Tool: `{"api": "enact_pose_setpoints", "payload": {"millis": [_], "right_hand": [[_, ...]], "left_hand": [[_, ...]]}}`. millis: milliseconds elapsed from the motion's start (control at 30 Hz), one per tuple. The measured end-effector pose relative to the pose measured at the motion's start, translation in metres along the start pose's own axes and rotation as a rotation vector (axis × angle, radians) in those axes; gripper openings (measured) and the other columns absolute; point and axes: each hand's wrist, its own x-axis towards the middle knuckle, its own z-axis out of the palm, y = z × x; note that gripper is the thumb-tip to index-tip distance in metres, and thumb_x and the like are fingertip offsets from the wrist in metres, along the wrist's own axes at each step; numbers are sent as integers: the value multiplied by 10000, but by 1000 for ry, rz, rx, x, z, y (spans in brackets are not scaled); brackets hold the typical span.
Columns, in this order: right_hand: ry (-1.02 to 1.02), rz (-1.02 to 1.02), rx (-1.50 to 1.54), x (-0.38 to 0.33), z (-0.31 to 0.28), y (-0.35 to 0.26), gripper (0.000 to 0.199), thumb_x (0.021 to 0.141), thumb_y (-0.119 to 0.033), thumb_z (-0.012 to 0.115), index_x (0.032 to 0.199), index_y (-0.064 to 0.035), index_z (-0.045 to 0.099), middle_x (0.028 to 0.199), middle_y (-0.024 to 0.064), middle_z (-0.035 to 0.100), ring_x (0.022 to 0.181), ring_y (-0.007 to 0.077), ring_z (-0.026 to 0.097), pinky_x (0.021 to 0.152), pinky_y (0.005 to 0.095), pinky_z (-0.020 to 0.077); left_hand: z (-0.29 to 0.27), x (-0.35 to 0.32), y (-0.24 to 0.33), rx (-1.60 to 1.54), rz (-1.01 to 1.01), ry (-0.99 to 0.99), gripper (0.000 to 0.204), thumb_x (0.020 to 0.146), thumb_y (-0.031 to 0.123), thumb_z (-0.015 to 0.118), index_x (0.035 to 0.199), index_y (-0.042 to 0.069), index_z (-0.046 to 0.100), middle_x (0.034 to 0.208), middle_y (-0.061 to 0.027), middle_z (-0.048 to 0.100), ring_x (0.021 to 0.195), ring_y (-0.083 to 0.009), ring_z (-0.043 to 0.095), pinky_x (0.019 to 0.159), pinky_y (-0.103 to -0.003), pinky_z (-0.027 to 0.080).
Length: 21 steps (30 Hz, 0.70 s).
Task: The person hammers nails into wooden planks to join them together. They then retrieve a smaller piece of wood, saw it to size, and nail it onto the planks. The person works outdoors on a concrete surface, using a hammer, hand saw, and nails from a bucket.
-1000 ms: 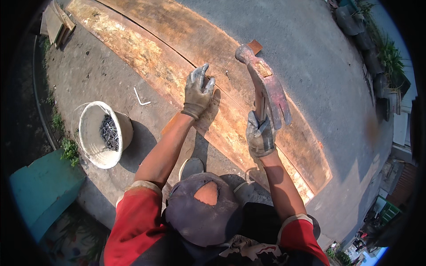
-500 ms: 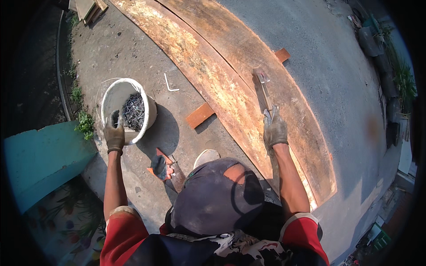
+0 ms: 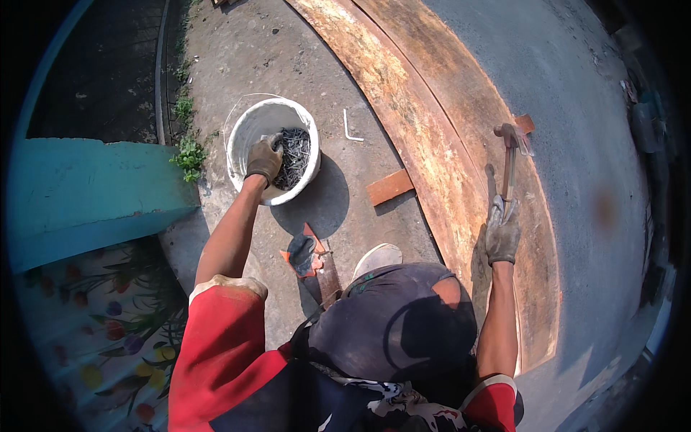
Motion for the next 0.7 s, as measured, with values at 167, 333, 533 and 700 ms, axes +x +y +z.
{"api": "enact_pose_setpoints", "payload": {"millis": [167,333,533,700], "right_hand": [[8,-8,-194,21,15,61,524,1018,-362,562,1433,-46,509,1110,326,680,1007,468,680,840,549,528],[10,-10,21,7,17,61,521,1013,-427,571,1368,-46,562,996,328,691,950,517,665,818,564,523],[-32,173,592,-23,-17,38,302,1011,-337,641,1148,-70,606,711,118,622,644,246,640,553,393,527],[-287,63,1451,-55,13,-26,196,982,-74,661,1155,-48,572,976,86,661,753,154,661,643,326,586]], "left_hand": [[5,23,47,269,174,-102,262,934,255,656,1142,115,730,1204,-194,687,1150,-389,636,1005,-459,501],[-30,6,20,396,150,-27,236,937,287,663,1043,85,724,1106,-183,722,1029,-383,689,895,-493,542],[-79,-26,58,-603,-66,125,191,932,167,736,1031,5,714,902,-65,728,801,-128,658,756,-296,534],[-44,-126,215,-1241,105,-379,164,966,104,720,1088,8,668,956,-37,694,842,-82,651,764,-242,551]]}}
